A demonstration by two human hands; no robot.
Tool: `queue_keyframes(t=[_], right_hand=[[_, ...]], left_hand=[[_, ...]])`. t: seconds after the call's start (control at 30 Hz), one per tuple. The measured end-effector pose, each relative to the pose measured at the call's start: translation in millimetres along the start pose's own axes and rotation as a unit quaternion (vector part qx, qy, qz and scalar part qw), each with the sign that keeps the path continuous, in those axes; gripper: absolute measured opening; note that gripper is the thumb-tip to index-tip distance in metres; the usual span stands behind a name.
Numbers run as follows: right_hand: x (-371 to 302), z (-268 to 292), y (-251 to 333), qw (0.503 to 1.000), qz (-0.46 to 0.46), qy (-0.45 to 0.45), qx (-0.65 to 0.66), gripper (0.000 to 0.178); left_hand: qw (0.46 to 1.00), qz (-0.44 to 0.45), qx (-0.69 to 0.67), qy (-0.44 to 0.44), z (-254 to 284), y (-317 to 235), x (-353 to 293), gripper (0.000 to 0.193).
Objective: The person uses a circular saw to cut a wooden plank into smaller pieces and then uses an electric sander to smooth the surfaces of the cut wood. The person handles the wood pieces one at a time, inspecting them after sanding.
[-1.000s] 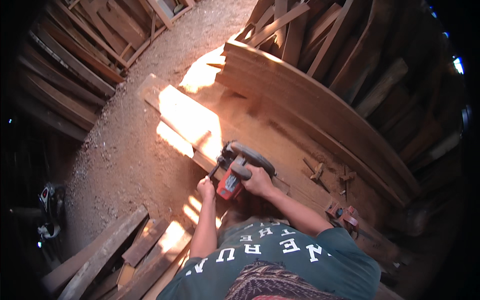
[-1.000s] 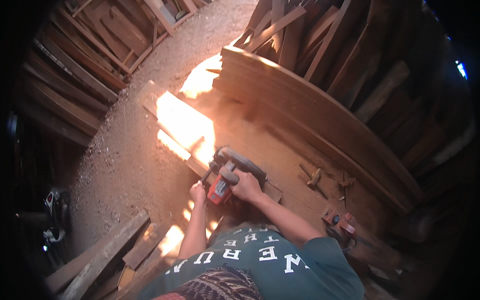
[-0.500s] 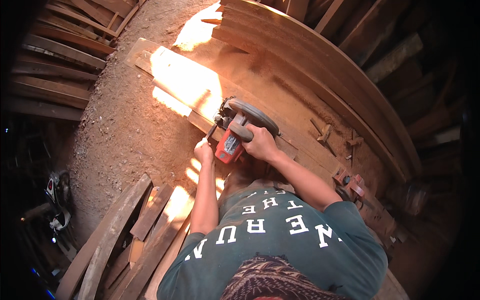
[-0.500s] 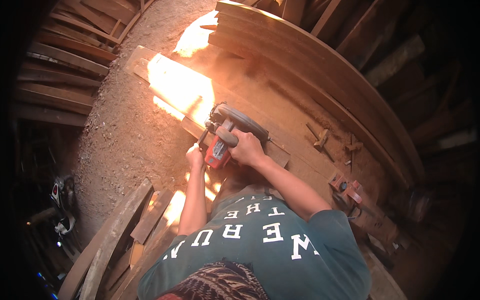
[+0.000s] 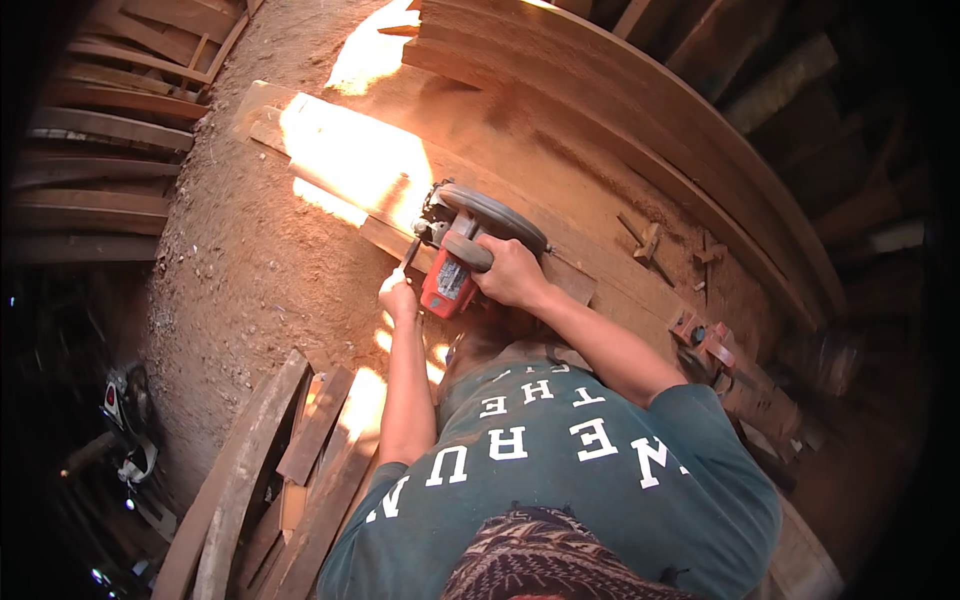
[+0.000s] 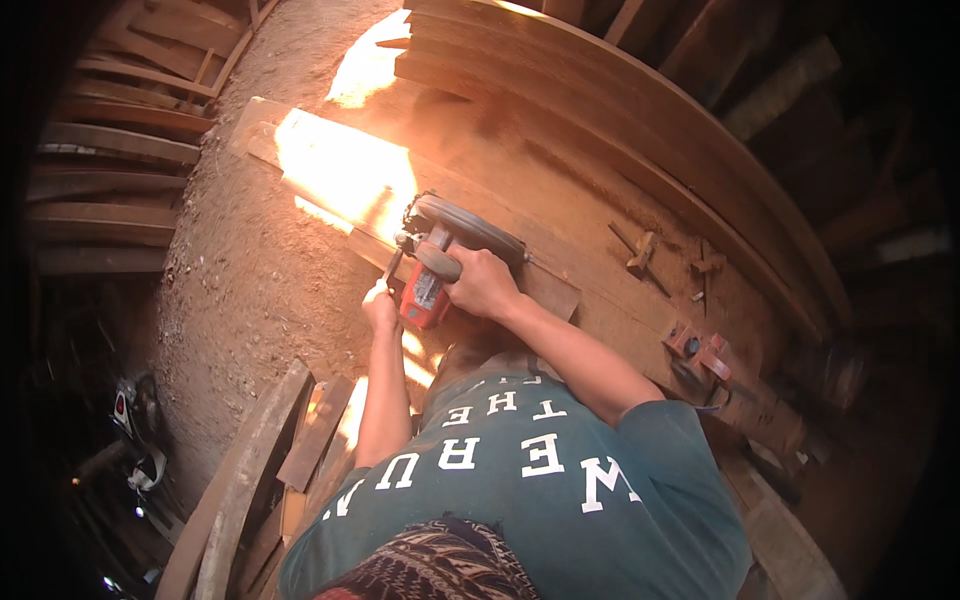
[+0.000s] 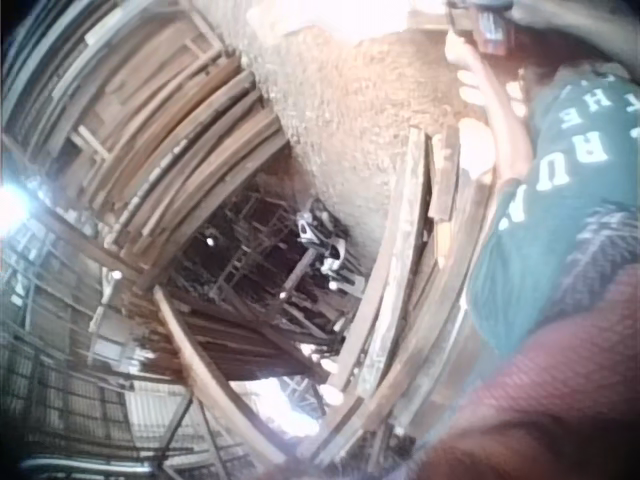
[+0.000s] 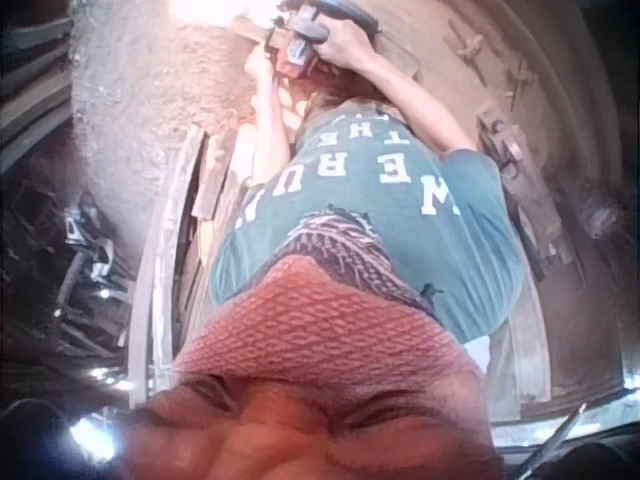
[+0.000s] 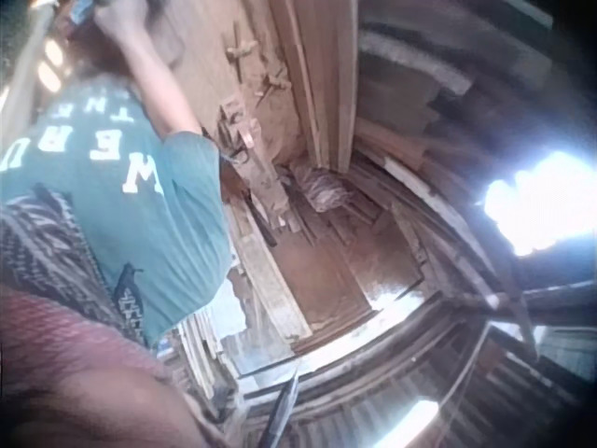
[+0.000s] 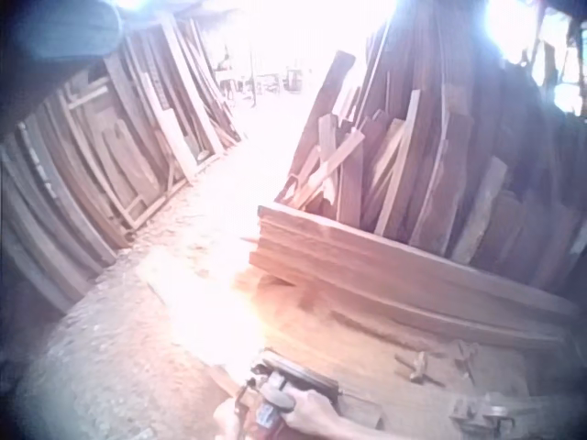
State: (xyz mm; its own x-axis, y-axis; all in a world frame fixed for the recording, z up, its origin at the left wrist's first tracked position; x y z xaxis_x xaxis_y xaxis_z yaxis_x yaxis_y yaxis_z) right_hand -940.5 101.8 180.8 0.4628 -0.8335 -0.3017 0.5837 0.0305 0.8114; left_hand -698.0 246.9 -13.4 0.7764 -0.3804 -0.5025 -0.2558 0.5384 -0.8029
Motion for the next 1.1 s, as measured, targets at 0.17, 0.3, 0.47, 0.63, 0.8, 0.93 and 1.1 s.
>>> queue_keyframes(t=[0.17,0.3,0.47,0.63,0.8,0.93,1.1], right_hand=[[8,-9,8,1.000,0.025,0.007,0.003,0.029],[9,-10,-1,1.000,-0.004,0.015,-0.019,0.032],[13,-9,7,0.999,-0.011,0.030,-0.023,0.034],[21,-15,11,1.000,-0.010,0.019,-0.019,0.033],[26,-18,14,1.000,-0.005,0.014,-0.006,0.034],[32,-22,22,1.000,-0.008,0.022,-0.011,0.034],[41,-27,30,1.000,-0.009,0.017,-0.013,0.034]], left_hand=[[1.000,0.007,-0.009,0.023,16,3,15,0.033],[0.998,0.047,-0.003,0.038,7,-11,13,0.033],[0.999,0.038,-0.020,0.031,10,-9,20,0.031],[0.999,0.037,-0.020,0.023,10,-14,23,0.031],[1.000,0.020,-0.003,0.017,13,-11,34,0.040],[1.000,0.012,-0.015,0.001,16,-9,42,0.038],[0.998,0.030,-0.054,0.014,16,-20,44,0.035]])
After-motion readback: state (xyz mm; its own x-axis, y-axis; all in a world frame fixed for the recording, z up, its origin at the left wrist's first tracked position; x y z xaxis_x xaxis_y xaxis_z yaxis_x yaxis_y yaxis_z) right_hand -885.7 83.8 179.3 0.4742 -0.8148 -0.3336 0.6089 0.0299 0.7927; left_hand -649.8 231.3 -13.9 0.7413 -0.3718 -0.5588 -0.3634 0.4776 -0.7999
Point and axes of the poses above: each hand's wrist, its own x-axis towards the middle knuckle, its own z-axis out of the back of the hand, y = z × x, the point moved 5 cm from there along x, towards the middle knuckle
